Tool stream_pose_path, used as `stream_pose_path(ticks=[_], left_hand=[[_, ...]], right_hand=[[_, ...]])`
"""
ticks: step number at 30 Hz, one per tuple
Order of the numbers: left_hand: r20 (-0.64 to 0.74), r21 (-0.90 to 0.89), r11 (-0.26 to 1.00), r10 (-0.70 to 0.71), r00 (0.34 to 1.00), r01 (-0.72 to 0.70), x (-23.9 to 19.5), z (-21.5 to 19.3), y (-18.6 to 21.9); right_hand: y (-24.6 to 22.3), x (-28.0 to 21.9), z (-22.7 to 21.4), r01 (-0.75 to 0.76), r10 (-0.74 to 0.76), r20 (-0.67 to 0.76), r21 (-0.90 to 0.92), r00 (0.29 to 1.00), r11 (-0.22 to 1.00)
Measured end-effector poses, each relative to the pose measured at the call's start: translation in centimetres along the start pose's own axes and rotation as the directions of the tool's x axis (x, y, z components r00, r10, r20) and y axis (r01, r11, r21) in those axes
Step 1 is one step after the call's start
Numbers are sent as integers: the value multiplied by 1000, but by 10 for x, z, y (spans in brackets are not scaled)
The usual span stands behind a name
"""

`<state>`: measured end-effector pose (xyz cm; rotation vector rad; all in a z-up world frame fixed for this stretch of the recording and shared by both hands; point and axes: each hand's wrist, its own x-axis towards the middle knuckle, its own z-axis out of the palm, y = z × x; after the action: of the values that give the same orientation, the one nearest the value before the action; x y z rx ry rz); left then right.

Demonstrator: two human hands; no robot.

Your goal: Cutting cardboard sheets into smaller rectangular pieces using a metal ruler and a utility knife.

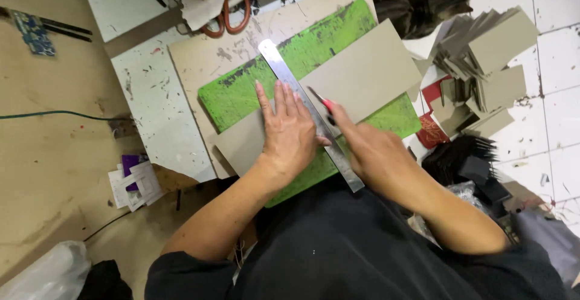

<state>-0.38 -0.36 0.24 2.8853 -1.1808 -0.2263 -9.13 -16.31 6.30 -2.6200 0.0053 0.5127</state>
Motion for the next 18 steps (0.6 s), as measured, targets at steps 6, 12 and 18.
stream_pose_path(ticks=[6,12,18], left_hand=[[-25,17,1000,-16,1000,17,0,0,-1],[4,57,998,20,1000,-21,1,9,-2],[30,5,1000,15,999,-15,-3,2,-2]], right_hand=[[9,57,21,72,-68,37,-114,997,991],[16,9,40,58,-52,64,-97,997,994],[32,-85,69,-83,112,201,-148,973,986]])
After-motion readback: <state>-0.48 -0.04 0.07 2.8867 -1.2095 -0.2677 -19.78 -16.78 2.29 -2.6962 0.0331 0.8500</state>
